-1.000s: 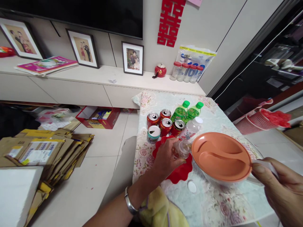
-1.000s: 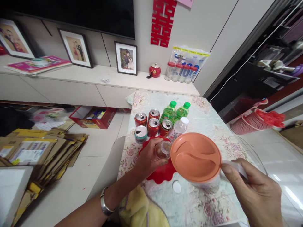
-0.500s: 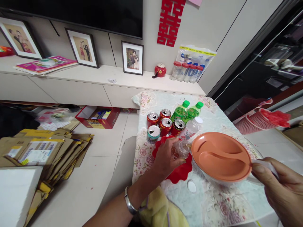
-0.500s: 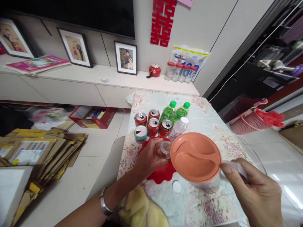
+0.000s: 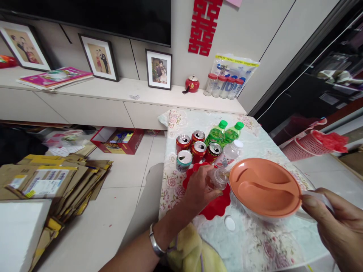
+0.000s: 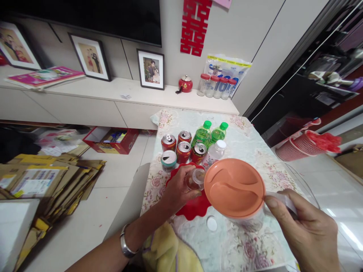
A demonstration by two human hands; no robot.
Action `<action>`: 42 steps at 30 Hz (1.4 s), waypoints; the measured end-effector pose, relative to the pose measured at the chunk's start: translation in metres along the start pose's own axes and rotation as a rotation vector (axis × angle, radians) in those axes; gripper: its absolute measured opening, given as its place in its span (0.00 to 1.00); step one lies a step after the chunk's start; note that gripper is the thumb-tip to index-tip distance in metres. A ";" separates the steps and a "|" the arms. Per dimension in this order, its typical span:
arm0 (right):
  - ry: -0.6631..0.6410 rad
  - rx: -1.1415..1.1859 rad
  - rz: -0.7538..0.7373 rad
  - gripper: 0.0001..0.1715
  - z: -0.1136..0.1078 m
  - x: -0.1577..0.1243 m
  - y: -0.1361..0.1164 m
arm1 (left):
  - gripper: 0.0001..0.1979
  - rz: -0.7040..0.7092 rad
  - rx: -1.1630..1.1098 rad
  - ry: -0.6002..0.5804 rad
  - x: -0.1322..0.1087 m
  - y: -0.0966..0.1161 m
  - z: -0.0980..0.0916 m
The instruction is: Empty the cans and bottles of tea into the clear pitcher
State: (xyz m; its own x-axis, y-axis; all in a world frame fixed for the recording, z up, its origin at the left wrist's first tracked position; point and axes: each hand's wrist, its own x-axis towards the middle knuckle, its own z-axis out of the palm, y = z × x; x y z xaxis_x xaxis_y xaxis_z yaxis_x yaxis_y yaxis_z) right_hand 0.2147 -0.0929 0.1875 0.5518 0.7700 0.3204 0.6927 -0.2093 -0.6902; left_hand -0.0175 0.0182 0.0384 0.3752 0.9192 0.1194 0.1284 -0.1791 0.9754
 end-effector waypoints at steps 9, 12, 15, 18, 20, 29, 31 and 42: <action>-0.010 -0.017 0.010 0.20 -0.001 0.001 -0.003 | 0.35 0.020 -0.004 0.012 0.000 0.002 0.000; 0.000 -0.025 -0.007 0.20 0.000 0.002 -0.004 | 0.35 0.001 0.000 0.013 0.000 0.002 0.000; -0.011 -0.022 -0.010 0.19 0.000 0.002 -0.002 | 0.35 -0.001 0.011 0.014 0.000 0.002 0.000; -0.020 -0.027 -0.009 0.20 -0.001 0.002 0.001 | 0.35 0.009 0.004 0.012 0.000 0.003 0.000; -0.011 -0.041 -0.015 0.21 -0.002 0.002 0.001 | 0.35 0.011 0.001 0.012 0.000 0.004 0.000; -0.003 -0.050 -0.010 0.21 -0.002 0.001 0.001 | 0.35 -0.009 -0.012 0.011 0.000 0.007 -0.001; 0.000 -0.064 -0.002 0.21 -0.002 0.000 0.000 | 0.35 -0.006 -0.009 0.008 0.000 0.006 -0.001; -0.003 -0.066 -0.041 0.22 -0.004 0.000 0.002 | 0.34 0.018 0.011 0.023 0.000 0.006 -0.001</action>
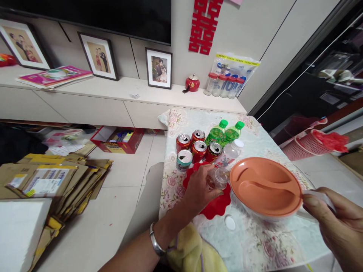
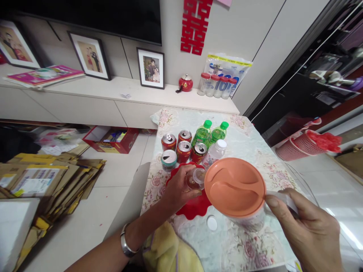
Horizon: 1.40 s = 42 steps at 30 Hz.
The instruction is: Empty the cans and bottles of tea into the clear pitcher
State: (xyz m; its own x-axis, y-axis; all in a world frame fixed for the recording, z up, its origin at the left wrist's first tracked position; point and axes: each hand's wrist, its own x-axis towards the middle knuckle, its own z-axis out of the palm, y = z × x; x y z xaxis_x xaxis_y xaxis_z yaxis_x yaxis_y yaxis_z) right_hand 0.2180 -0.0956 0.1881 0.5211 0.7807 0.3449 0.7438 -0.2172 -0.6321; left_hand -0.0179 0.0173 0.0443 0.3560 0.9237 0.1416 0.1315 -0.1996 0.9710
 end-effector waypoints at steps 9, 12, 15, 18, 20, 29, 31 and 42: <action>0.012 -0.028 0.020 0.24 0.001 0.000 -0.005 | 0.35 -0.014 0.018 -0.016 -0.001 0.001 -0.001; 0.012 -0.040 0.022 0.25 0.001 0.001 -0.004 | 0.35 -0.013 0.018 -0.014 -0.001 0.001 -0.001; 0.021 -0.038 0.012 0.25 0.001 0.002 -0.003 | 0.34 -0.026 0.001 -0.009 -0.001 0.002 0.000; 0.014 -0.038 -0.003 0.24 0.001 0.002 -0.002 | 0.34 -0.025 -0.006 -0.001 0.000 0.002 0.000; 0.012 -0.044 -0.006 0.23 0.001 0.002 -0.001 | 0.35 -0.013 -0.012 -0.007 0.000 0.002 0.000; -0.006 -0.047 -0.012 0.25 -0.001 0.001 0.001 | 0.34 -0.014 -0.017 -0.013 -0.001 0.002 -0.001; -0.009 -0.046 -0.019 0.25 -0.001 0.002 0.001 | 0.35 -0.013 -0.014 -0.013 -0.001 0.001 -0.001; -0.001 -0.042 -0.013 0.24 -0.001 0.001 0.000 | 0.35 0.002 -0.035 0.000 0.001 -0.009 0.003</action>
State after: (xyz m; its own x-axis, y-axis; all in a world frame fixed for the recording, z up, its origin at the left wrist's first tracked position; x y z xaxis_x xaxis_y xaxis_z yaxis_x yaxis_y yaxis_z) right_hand 0.2182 -0.0954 0.1890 0.5107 0.7842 0.3523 0.7677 -0.2314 -0.5976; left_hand -0.0163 0.0189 0.0353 0.3566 0.9231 0.1439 0.0981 -0.1902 0.9768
